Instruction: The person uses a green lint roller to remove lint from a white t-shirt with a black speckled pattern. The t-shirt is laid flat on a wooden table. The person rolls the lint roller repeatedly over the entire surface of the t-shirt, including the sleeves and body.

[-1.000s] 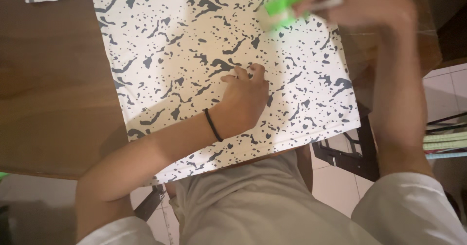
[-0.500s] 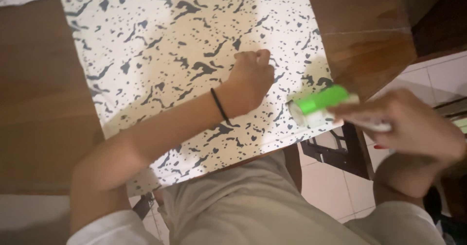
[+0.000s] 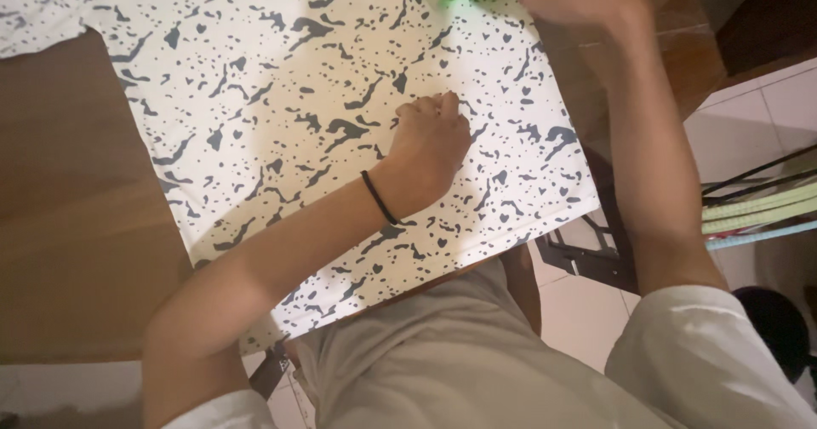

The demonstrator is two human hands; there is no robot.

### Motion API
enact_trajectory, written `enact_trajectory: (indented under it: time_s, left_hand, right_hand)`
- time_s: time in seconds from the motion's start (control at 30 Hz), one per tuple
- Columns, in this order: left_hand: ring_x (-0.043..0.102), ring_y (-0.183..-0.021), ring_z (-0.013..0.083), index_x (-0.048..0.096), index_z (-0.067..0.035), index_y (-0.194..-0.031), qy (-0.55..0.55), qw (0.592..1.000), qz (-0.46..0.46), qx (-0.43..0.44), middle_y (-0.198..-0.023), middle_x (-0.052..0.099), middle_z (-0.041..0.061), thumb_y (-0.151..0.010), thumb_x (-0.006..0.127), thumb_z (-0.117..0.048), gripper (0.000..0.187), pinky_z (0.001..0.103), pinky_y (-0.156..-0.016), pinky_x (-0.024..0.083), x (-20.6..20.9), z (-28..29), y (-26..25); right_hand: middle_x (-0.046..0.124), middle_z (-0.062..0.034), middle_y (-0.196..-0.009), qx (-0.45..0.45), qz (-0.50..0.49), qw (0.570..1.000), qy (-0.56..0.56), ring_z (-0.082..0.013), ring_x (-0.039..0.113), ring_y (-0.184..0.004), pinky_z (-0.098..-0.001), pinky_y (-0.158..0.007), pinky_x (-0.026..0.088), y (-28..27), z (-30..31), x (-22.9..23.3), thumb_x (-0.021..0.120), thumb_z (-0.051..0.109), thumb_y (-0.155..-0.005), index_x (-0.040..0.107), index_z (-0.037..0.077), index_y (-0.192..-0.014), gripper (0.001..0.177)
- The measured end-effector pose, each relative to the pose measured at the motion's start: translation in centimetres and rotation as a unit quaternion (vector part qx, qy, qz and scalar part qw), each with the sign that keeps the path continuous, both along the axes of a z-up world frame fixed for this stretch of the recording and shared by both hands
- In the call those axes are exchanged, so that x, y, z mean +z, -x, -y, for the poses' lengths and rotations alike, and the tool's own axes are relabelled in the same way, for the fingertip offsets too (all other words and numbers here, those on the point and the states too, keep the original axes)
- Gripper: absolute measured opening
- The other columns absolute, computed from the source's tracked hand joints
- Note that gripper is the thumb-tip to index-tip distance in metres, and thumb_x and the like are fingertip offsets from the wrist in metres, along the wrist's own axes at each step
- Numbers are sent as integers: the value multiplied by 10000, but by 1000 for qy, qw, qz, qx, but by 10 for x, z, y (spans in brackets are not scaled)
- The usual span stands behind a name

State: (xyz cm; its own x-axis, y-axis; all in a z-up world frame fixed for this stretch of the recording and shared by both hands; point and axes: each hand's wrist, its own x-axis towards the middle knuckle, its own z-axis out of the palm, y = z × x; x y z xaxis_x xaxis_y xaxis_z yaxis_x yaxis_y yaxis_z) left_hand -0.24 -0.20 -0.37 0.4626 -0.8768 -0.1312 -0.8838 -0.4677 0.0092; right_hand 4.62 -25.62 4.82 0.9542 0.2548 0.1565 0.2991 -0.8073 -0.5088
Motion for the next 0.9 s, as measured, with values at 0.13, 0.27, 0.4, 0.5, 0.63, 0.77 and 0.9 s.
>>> enact_trajectory:
  time_s: [0.13,0.27,0.4,0.5,0.63,0.77,0.9]
  left_hand:
    - [584,-1093,414,695,1,-1106,16,1000,-25,7,-1234,555,240,-843,701,-267,376,575,-842,499,-4,1,-1]
    - [589,-1097,414,697,13,-1113,-7,1000,-9,2,-1262,547,261,-835,704,-228,368,562,-850,510,-4,2,-1]
    - [598,-1067,410,682,29,-1129,-9,1000,2,-3,-1236,550,264,-807,706,-219,406,557,-842,514,-4,3,-1]
    - [600,-1070,415,675,29,-1144,-27,1000,-1,-3,-1242,551,259,-821,700,-205,400,555,-848,516,-3,5,-1]
    - [598,-1073,425,671,29,-1146,-9,1000,-5,4,-1237,554,261,-841,688,-217,393,566,-848,513,-6,5,-1]
    - [599,-1064,426,662,38,-1155,-4,1000,3,10,-1243,548,267,-832,685,-233,423,563,-820,518,-13,6,0]
    - [597,-1086,408,661,28,-1160,-8,1000,-6,13,-1256,550,245,-849,695,-234,408,560,-835,521,-11,5,0]
  right_hand:
    - [786,-76,-971,18,-53,998,29,-148,707,-698,-308,-618,542,72,4,18,676,28,-969,778,137,-1159,241]
    - [784,-60,-1064,87,-36,995,34,-115,771,-809,-249,-623,608,172,-2,38,571,-52,-859,733,138,-1133,371]
    - [822,7,-1092,-31,-255,962,90,-46,718,-534,-243,-398,517,236,-12,53,620,-51,-727,805,220,-1088,488]
    - [820,-51,-1014,-66,-201,975,61,-80,631,-404,-266,-304,437,234,-21,53,663,-17,-803,756,182,-1188,443]
    - [821,-49,-913,-78,-136,982,108,-96,607,-409,-291,-370,446,173,-12,40,664,-2,-896,790,203,-1144,346]
    - [777,-96,-1127,-32,-15,999,-3,-167,733,-952,-327,-838,589,85,1,19,707,-8,-956,779,185,-1171,298]
    - [740,-130,-1174,-4,75,994,-82,-218,707,-1073,-359,-936,598,37,-8,1,716,-74,-894,750,162,-1124,331]
